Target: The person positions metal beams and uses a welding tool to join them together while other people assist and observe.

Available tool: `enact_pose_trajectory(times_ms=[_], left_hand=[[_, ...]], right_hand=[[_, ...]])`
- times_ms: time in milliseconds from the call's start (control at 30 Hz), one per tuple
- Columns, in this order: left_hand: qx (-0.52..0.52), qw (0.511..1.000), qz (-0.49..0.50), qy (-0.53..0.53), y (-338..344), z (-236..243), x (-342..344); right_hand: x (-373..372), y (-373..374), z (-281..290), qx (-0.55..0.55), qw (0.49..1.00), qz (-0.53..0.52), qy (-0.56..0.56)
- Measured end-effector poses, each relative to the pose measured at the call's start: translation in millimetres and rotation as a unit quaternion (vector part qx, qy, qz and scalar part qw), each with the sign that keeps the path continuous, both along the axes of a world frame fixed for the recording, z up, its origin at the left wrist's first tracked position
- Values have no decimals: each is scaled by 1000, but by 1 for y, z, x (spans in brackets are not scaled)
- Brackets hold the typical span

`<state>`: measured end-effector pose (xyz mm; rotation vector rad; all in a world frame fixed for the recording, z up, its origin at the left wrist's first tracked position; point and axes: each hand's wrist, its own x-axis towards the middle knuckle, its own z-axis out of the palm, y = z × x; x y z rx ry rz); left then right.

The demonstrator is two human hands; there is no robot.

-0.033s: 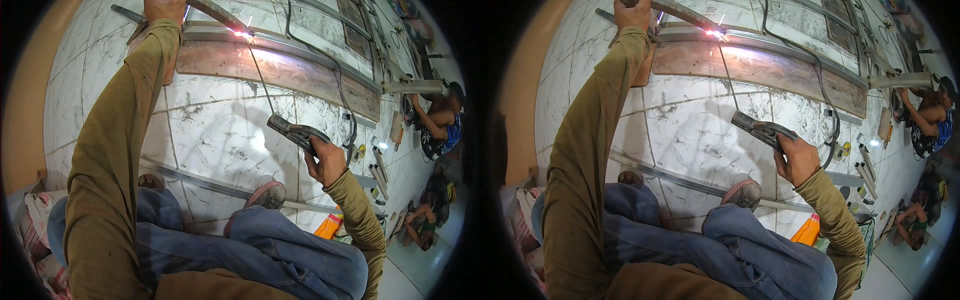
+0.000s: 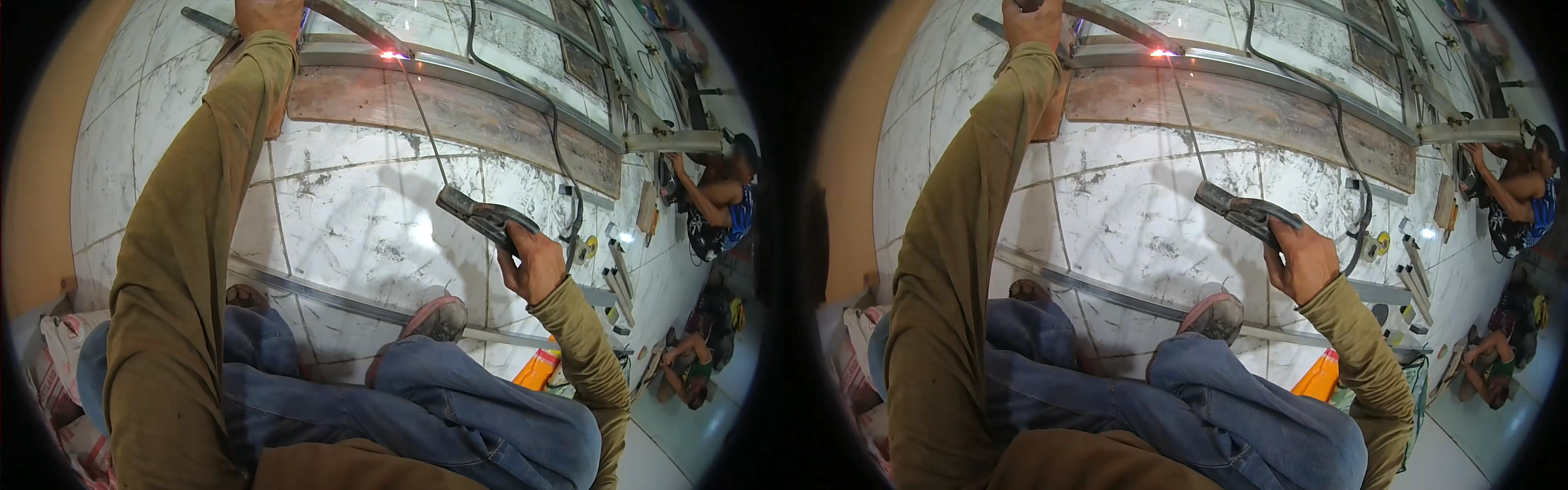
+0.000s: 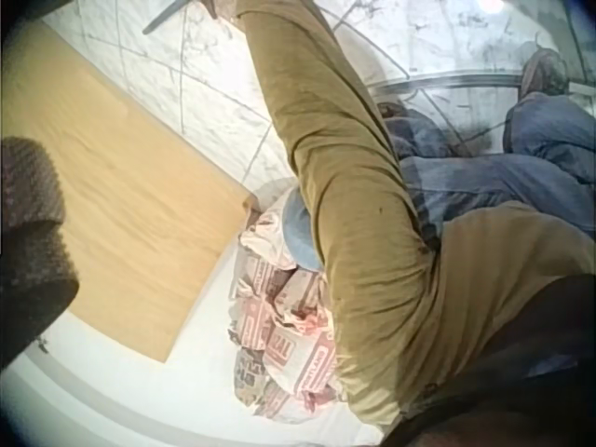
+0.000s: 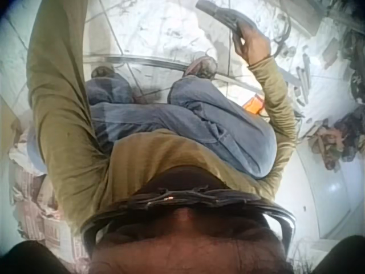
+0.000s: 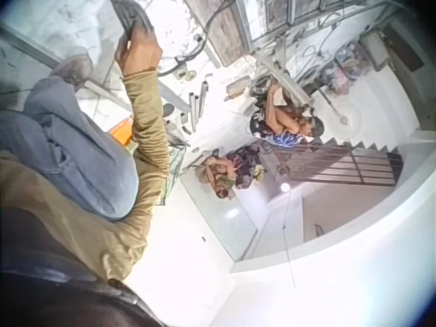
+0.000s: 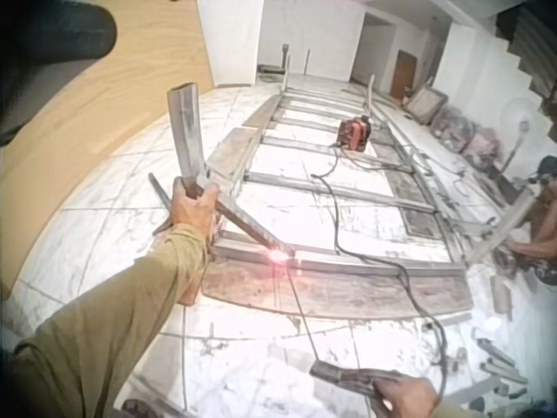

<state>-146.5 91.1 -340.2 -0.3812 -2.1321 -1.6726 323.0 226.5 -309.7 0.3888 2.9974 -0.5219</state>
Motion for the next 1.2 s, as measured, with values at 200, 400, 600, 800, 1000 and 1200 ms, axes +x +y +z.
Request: enact_pose_trajectory(times_ms=[200,400,600,800,1000,1200], left_hand=[[-2,1000,7,-28,2,4,6],[39,997,-22,-57,4,-1,2],[-13,999,5,-43,-1,6,4],[-20,999,2,-45,-2,2,-1],[-13,999,0,-30,-1,-1,-4],[-24,999,8,-30,-2,-2,-5]], right_hand=[[-4,-1,3,2,1000,0,16],[0,-2,2,19,1000,-2,-5],[-2,-2,11,-20,1000,7,-7],[-1,1,6,-20,1000,-4,-6],[0,3,4,-8,1000,-8,-4],[-1,3,4,-11,1000,-2,5]])
